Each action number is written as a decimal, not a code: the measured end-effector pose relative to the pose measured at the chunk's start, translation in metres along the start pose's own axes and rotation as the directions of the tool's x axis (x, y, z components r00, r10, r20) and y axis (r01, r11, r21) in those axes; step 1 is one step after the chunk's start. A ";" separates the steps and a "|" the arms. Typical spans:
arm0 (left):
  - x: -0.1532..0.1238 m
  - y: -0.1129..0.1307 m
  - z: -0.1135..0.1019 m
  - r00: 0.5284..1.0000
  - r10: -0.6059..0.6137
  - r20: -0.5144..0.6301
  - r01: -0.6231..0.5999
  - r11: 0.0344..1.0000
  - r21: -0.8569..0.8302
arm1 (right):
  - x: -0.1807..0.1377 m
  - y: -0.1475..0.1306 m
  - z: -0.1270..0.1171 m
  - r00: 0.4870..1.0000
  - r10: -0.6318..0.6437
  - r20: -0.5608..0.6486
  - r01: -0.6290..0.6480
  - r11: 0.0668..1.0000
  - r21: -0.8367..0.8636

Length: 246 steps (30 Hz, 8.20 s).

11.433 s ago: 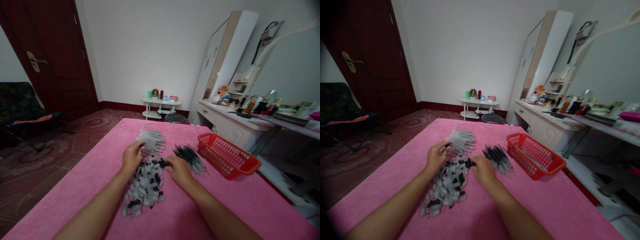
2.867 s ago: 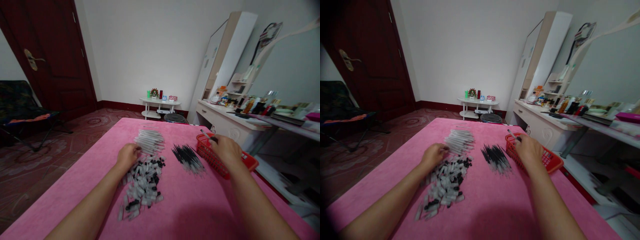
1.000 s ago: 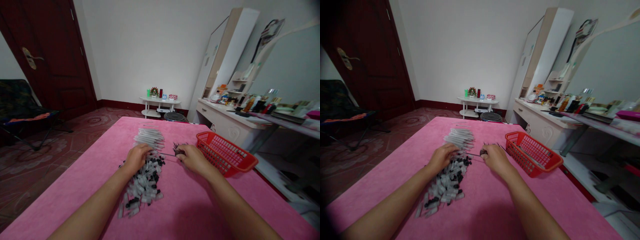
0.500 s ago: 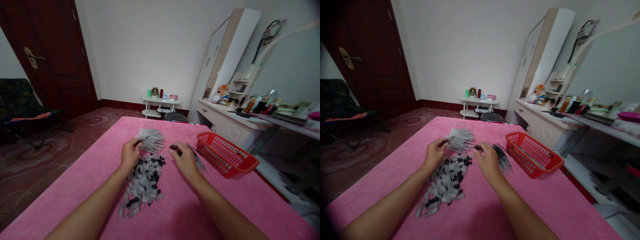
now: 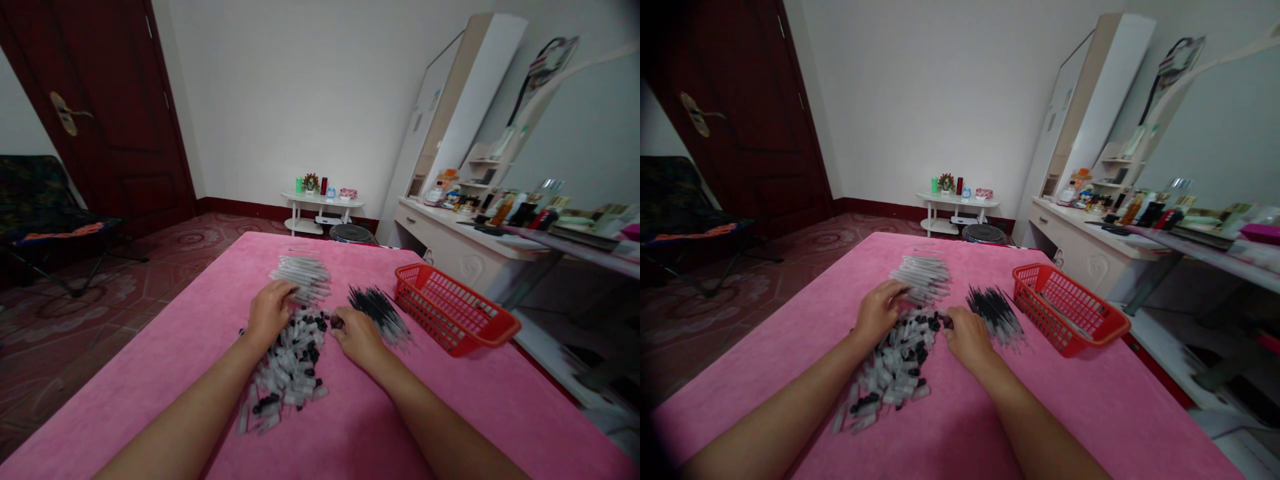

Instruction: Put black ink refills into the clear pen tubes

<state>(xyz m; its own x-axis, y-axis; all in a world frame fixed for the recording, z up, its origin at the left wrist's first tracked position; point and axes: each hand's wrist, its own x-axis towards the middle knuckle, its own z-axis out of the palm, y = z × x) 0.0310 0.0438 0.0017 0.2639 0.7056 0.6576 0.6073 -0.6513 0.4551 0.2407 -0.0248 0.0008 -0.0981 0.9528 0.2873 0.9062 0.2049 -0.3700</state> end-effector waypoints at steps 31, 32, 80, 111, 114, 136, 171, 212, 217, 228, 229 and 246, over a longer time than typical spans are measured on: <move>-0.005 0.028 0.003 0.947 0.220 0.236 -0.256 0.957 0.133 | 0.010 -0.009 -0.006 0.981 0.151 -0.118 -0.049 0.795 0.604; -0.005 0.028 0.003 0.947 0.218 0.236 -0.254 0.958 0.134 | 0.010 -0.010 -0.006 0.981 0.146 -0.124 -0.045 0.804 0.593; -0.007 0.029 0.002 0.945 0.240 0.222 -0.258 0.965 0.056 | 0.006 -0.004 -0.001 0.994 0.076 -0.080 -0.017 0.821 0.570; -0.008 0.029 0.004 0.930 0.274 0.247 -0.290 0.956 0.033 | 0.006 -0.003 0.000 0.991 0.108 0.085 -0.137 0.832 0.537; -0.008 0.030 0.004 0.932 0.269 0.244 -0.287 0.957 0.038 | 0.006 -0.003 0.000 0.996 0.079 0.029 -0.082 0.820 0.567; -0.007 0.022 0.003 0.943 0.268 0.198 -0.280 0.959 0.037 | 0.007 -0.011 -0.002 0.957 0.180 0.230 -0.292 0.588 0.754; 0.009 0.021 0.005 0.746 -0.646 0.160 0.324 0.141 -0.936 | 0.010 -0.014 -0.046 0.989 0.064 0.136 -0.143 0.682 0.718; 0.007 0.025 0.010 0.711 -0.648 0.273 0.403 0.057 -0.913 | 0.014 -0.004 -0.020 0.982 0.187 -0.014 -0.115 0.660 0.743; 0.007 0.031 0.008 0.726 -0.632 0.271 0.421 0.097 -0.902 | 0.014 -0.010 -0.025 0.980 0.148 -0.132 -0.024 0.749 0.662; 0.007 0.029 0.009 0.739 -0.624 0.256 0.422 0.132 -0.897 | 0.014 -0.006 -0.023 0.973 0.141 -0.185 -0.002 0.800 0.600; 0.007 0.029 0.009 0.740 -0.624 0.250 0.416 0.134 -0.899 | 0.014 -0.006 -0.023 0.974 0.136 -0.182 0.000 0.802 0.598; 0.007 0.030 0.011 0.695 -0.641 0.326 0.504 0.112 -0.856 | 0.006 -0.015 -0.030 0.943 -0.101 -0.317 0.191 0.945 0.266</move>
<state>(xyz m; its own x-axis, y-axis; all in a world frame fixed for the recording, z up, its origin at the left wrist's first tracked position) 0.0598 0.0322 0.0138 0.0383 0.9988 -0.0300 -0.4406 0.0438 0.8967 0.2392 -0.0289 0.0344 -0.0537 0.8067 0.5885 0.7280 0.4350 -0.5299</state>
